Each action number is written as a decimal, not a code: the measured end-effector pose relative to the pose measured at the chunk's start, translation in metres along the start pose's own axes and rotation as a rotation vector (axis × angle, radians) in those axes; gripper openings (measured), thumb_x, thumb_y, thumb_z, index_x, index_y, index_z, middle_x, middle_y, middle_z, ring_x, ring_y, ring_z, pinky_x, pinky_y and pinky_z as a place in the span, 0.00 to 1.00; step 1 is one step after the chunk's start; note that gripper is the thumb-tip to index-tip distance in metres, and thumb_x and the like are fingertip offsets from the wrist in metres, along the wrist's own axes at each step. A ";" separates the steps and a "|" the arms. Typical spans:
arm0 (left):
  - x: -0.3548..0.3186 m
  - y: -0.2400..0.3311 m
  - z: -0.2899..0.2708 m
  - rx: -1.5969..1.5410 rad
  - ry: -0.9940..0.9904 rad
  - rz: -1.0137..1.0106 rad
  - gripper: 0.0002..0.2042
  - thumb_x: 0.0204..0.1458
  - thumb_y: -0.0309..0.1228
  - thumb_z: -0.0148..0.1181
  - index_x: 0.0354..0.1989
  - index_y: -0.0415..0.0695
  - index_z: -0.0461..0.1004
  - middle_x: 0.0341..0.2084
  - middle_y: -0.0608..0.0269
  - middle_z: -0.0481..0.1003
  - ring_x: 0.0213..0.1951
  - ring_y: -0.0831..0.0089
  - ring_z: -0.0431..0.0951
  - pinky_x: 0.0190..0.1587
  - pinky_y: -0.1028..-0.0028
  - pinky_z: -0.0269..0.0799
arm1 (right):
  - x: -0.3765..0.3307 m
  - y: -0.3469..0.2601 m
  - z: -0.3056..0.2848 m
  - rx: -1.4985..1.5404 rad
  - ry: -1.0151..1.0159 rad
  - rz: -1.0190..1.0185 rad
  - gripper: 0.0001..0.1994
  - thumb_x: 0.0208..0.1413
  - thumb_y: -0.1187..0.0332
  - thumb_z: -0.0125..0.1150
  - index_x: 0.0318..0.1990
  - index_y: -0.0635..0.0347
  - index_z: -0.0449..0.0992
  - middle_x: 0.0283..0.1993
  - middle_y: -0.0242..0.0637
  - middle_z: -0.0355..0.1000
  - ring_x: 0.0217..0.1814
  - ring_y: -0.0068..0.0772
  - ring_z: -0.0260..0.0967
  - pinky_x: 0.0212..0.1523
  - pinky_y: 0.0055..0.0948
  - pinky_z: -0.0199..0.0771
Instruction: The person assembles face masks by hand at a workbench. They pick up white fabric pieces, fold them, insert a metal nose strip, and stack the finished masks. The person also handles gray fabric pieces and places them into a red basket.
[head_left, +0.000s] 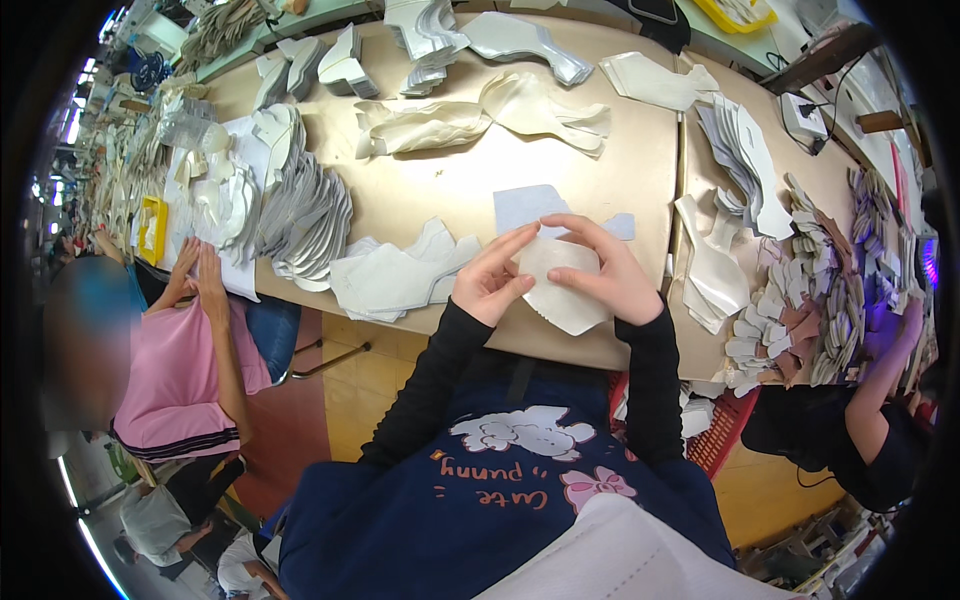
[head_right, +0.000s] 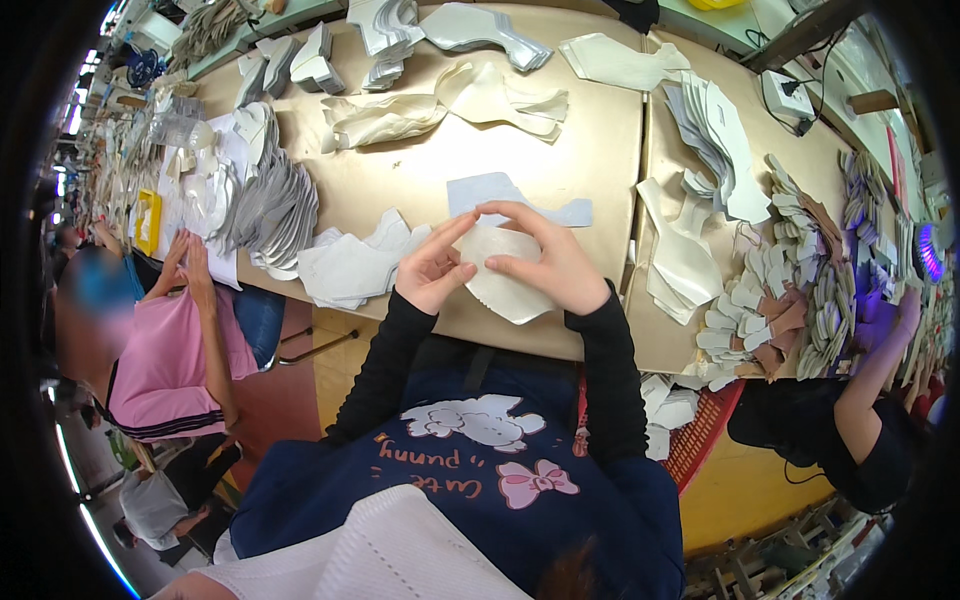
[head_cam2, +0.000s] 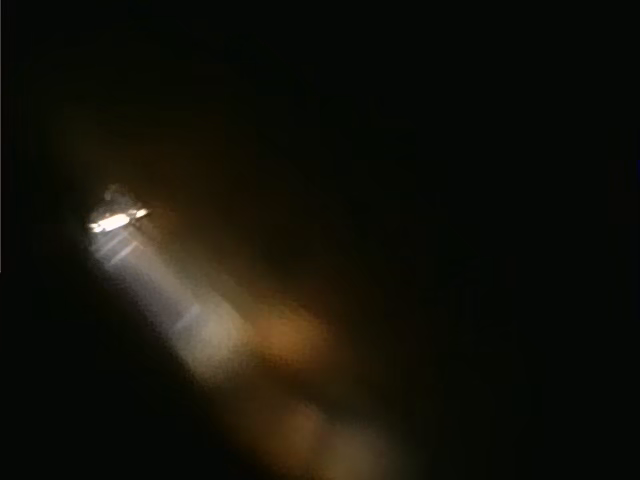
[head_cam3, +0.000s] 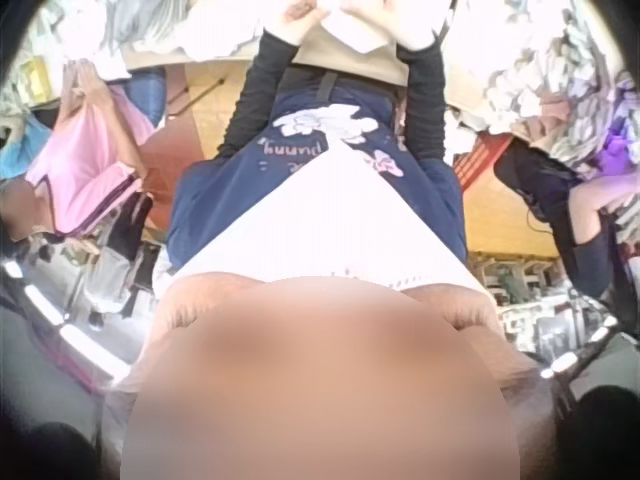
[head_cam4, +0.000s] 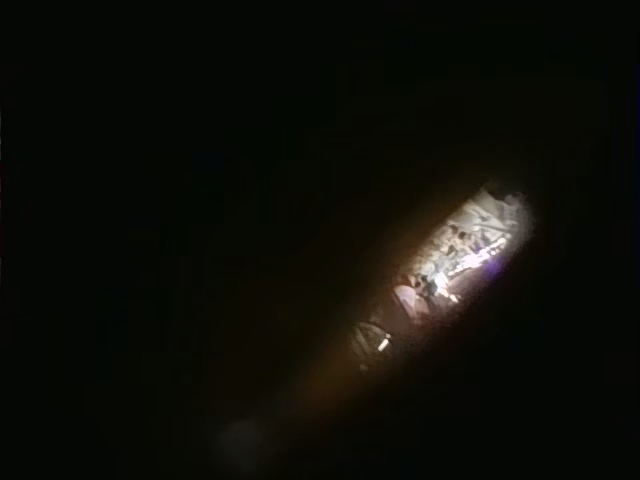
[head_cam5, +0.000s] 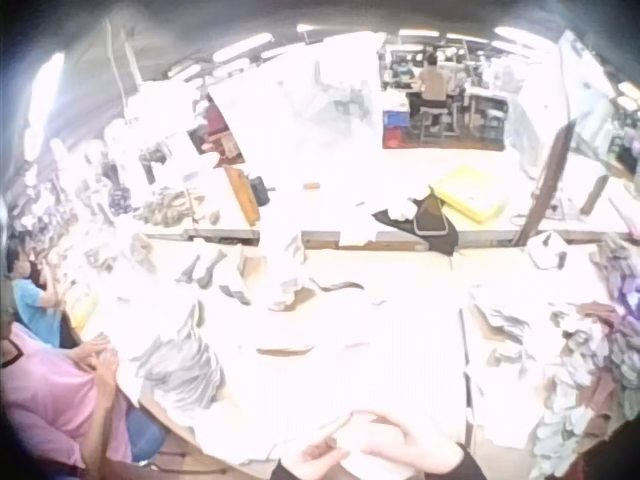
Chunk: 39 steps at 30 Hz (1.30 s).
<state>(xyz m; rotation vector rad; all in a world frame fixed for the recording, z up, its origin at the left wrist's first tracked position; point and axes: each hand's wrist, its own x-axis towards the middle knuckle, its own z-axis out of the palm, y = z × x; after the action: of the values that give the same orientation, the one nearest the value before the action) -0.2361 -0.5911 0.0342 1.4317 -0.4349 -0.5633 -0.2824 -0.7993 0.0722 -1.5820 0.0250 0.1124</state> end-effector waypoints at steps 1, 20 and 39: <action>-0.003 -0.002 0.000 -0.039 0.000 -0.019 0.29 0.53 0.15 0.60 0.66 0.39 0.67 0.67 0.56 0.64 0.44 0.82 0.72 0.43 0.80 0.71 | -0.005 0.003 0.004 0.025 -0.001 0.028 0.21 0.56 0.75 0.63 0.58 0.62 0.73 0.54 0.36 0.73 0.56 0.27 0.69 0.57 0.29 0.69; 0.026 -0.039 -0.008 1.080 -0.137 0.248 0.23 0.54 0.32 0.63 0.60 0.49 0.71 0.65 0.60 0.66 0.68 0.60 0.62 0.70 0.45 0.50 | -0.052 -0.010 -0.012 -0.297 0.124 0.221 0.12 0.53 0.76 0.67 0.46 0.61 0.83 0.36 0.37 0.76 0.41 0.27 0.74 0.47 0.25 0.72; -0.005 -0.043 -0.002 0.943 0.299 0.323 0.07 0.47 0.27 0.65 0.35 0.49 0.80 0.39 0.70 0.77 0.46 0.65 0.74 0.55 0.63 0.62 | 0.011 0.036 -0.007 -0.290 0.023 0.195 0.16 0.51 0.75 0.69 0.49 0.66 0.81 0.47 0.39 0.81 0.49 0.24 0.75 0.53 0.26 0.73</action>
<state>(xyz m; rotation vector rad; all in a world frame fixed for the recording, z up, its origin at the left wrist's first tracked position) -0.2430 -0.5885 -0.0082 2.2365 -0.7205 0.1737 -0.2740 -0.8064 0.0357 -1.8689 0.1884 0.2605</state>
